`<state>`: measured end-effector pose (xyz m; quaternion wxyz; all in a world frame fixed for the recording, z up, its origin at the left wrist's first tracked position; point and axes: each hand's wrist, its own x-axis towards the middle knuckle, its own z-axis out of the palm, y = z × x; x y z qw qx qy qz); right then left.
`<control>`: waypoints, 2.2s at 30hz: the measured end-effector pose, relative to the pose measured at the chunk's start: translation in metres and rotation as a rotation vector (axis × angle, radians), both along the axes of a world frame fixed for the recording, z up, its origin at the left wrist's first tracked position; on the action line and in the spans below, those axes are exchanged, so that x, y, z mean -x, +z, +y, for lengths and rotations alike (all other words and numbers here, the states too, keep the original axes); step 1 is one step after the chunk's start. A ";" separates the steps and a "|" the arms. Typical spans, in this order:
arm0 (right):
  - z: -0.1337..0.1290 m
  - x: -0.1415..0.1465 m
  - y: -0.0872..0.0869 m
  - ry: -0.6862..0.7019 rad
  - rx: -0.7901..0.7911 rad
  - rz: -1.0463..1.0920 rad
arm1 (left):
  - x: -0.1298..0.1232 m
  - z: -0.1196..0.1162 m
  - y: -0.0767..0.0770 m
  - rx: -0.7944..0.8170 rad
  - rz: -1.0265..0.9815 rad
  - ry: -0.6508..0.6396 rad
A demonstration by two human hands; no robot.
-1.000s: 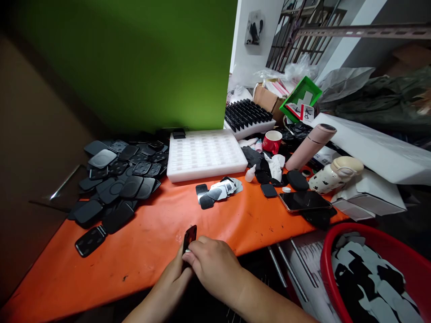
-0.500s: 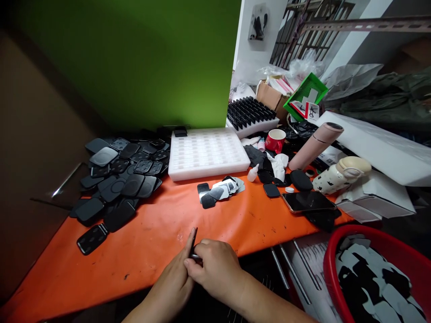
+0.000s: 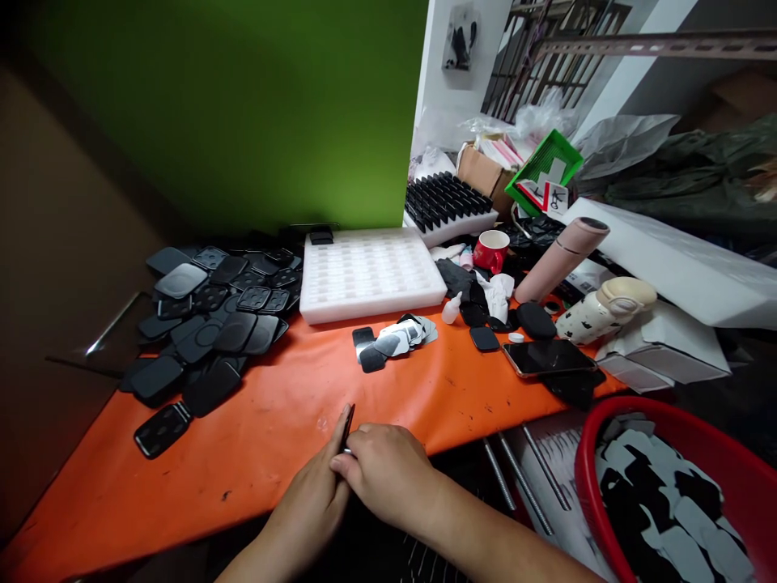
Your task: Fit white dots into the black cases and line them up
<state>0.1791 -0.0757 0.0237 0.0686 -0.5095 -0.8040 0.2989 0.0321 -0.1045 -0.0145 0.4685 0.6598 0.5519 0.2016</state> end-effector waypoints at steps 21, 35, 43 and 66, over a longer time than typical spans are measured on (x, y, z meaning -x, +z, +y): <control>0.001 0.003 0.002 -0.107 0.039 0.167 | -0.001 0.005 0.005 -0.015 -0.062 0.025; 0.007 -0.013 0.019 -0.072 0.225 0.383 | 0.002 0.014 0.010 0.331 -0.510 0.092; -0.003 -0.004 0.021 -0.089 -0.048 0.022 | -0.004 0.011 0.013 -0.072 -0.073 0.014; 0.002 -0.008 -0.002 -0.213 0.086 0.276 | -0.011 0.013 0.002 -0.053 -0.011 -0.015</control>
